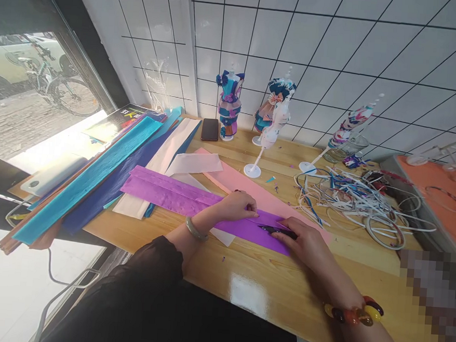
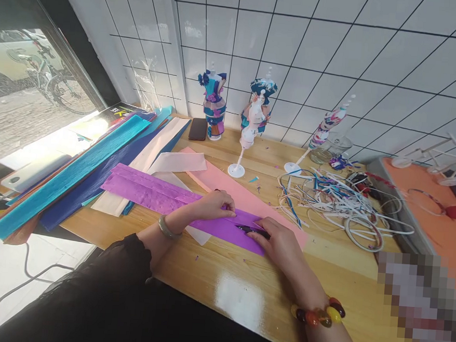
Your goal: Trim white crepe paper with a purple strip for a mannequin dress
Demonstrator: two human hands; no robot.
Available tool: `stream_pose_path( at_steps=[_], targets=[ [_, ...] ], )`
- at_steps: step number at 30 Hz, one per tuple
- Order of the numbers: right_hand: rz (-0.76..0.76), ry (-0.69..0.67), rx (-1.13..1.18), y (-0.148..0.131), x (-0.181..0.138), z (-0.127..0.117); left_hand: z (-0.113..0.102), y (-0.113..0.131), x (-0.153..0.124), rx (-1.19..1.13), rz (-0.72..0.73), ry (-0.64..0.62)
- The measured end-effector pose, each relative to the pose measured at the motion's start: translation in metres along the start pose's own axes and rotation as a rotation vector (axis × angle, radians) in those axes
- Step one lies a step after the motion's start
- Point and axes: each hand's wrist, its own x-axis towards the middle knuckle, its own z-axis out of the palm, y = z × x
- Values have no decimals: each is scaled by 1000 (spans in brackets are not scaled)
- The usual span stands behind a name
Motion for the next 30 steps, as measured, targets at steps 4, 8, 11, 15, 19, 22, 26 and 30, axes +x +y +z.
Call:
stream_pose_path(
  at_steps=[4, 8, 11, 15, 19, 22, 26, 30],
  targets=[
    [6, -1, 5, 0, -1, 0, 1, -1, 0, -8, 23, 10],
    [20, -1, -7, -3, -1, -2, 1, -2, -1, -14, 27, 15],
    [21, -7, -29, -5, 0, -3, 1, -2, -1, -7, 27, 19],
    [16, -17, -58, -5, -1, -4, 0, -1, -1, -3, 28, 17],
    [6, -2, -75, -6, -2, -5, 0, -1, -1, -14, 36, 13],
    [4, 0, -71, -8, -1, -5, -1, -1, -1, -37, 20, 6],
    [2, -15, -60, -12, 2, -5, -2, -1, -1, -59, 5, -13],
    [0, -23, -58, -16, 8, -5, 0, -2, -1, -49, 1, -8]
  ],
)
